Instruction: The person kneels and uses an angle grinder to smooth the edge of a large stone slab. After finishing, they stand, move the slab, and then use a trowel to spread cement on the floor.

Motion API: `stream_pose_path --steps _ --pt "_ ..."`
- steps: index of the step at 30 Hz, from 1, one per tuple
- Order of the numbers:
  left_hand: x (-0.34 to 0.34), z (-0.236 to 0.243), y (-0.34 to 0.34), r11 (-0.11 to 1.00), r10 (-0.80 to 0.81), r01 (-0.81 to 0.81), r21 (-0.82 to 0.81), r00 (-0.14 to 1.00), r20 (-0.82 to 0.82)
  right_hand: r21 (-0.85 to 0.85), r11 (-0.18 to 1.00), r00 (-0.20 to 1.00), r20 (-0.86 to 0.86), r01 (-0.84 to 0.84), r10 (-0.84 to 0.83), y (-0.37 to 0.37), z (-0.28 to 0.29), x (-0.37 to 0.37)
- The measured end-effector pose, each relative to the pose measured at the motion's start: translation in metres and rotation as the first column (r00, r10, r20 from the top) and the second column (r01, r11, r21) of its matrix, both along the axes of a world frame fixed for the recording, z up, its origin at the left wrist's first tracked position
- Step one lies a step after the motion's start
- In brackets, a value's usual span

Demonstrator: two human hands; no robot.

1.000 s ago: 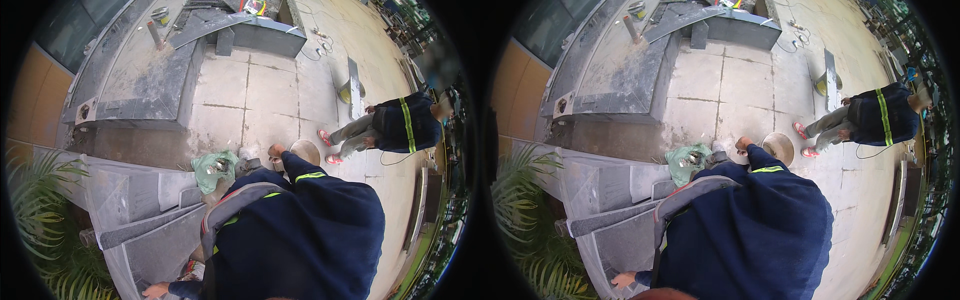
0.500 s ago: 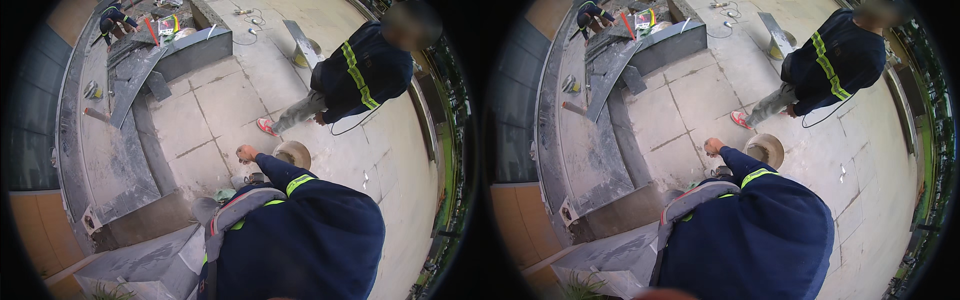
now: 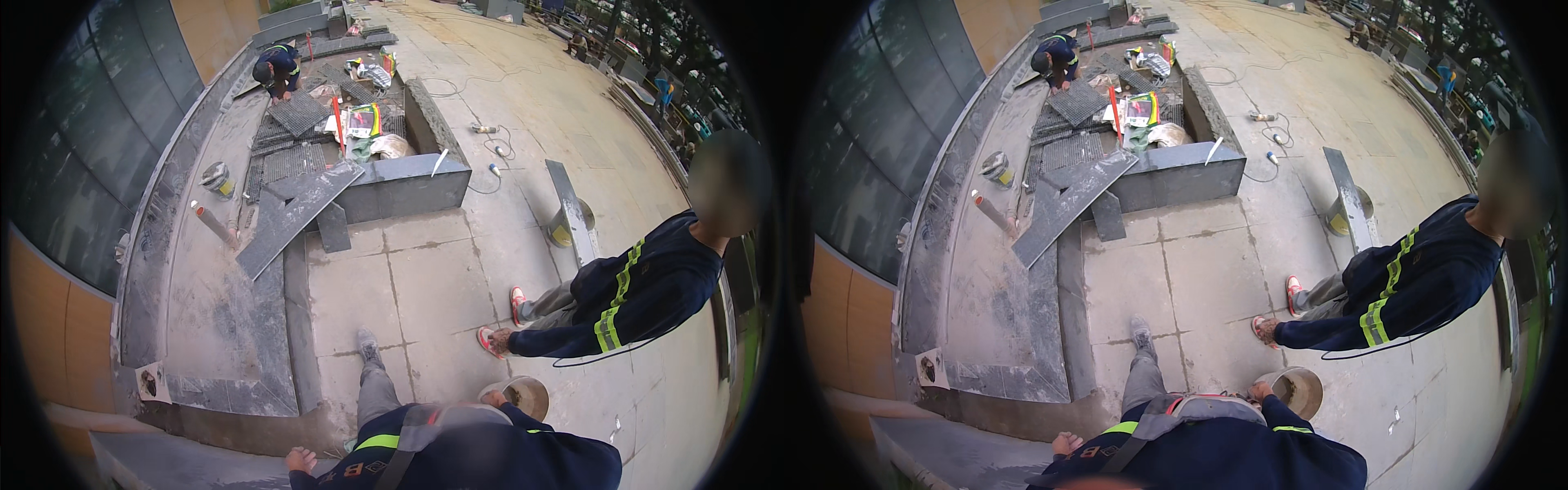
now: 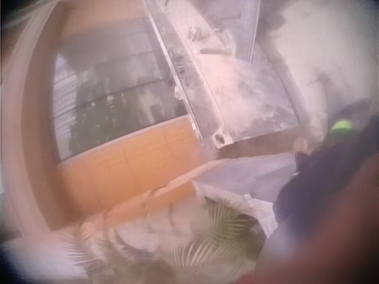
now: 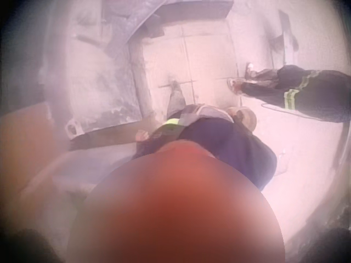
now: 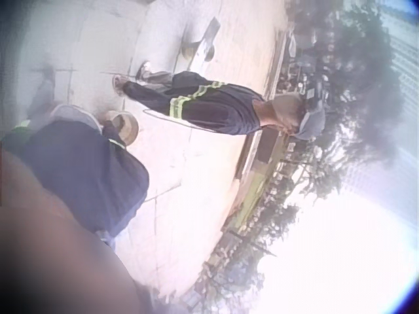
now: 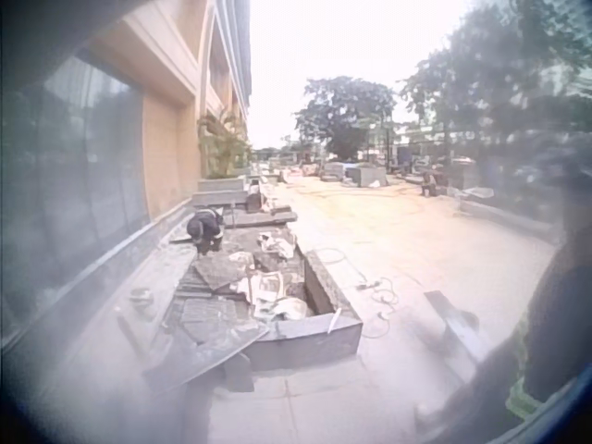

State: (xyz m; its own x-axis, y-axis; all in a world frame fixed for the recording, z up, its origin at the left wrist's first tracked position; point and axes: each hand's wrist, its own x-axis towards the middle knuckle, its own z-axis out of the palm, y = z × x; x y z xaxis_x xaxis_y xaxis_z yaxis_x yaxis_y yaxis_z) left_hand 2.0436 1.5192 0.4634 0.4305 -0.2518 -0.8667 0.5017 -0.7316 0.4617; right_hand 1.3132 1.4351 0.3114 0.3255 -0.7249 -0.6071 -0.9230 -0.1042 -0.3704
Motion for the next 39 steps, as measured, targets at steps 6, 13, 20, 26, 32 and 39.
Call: stream_pose_path --steps 6,13,20,26,32,39 --pt "0.014 -0.061 -0.285 0.938 -0.344 0.335 -0.086 0.928 -0.144 -0.115 0.987 0.974 -0.21 -0.113 0.087 -0.125 0.035 0.012" --pt "0.011 -0.035 -0.574 0.713 -0.697 0.698 -0.063 0.716 0.035 0.461 0.176 -0.002 0.36 0.87 -0.933 -0.389 0.212 0.141" --pt "-0.004 0.003 -0.752 0.582 -0.765 0.787 -0.202 0.615 0.19 0.505 -0.006 -0.098 0.156 0.863 -0.983 -0.449 0.143 0.151" --pt "0.025 -0.062 -0.759 0.785 -0.619 0.616 -0.062 0.783 -0.054 0.556 0.235 0.305 -0.035 0.797 -0.952 -0.493 0.051 0.121" --pt "0.078 -0.067 -0.671 0.891 -0.35 0.425 0.16 0.867 -0.354 0.664 0.17 0.128 0.112 0.728 -0.985 -0.678 0.04 0.136" --pt "0.004 -0.018 -0.745 0.939 -0.261 0.26 0.227 0.965 -0.026 0.537 0.429 0.376 0.213 0.726 -0.902 -1.041 0.064 0.201"
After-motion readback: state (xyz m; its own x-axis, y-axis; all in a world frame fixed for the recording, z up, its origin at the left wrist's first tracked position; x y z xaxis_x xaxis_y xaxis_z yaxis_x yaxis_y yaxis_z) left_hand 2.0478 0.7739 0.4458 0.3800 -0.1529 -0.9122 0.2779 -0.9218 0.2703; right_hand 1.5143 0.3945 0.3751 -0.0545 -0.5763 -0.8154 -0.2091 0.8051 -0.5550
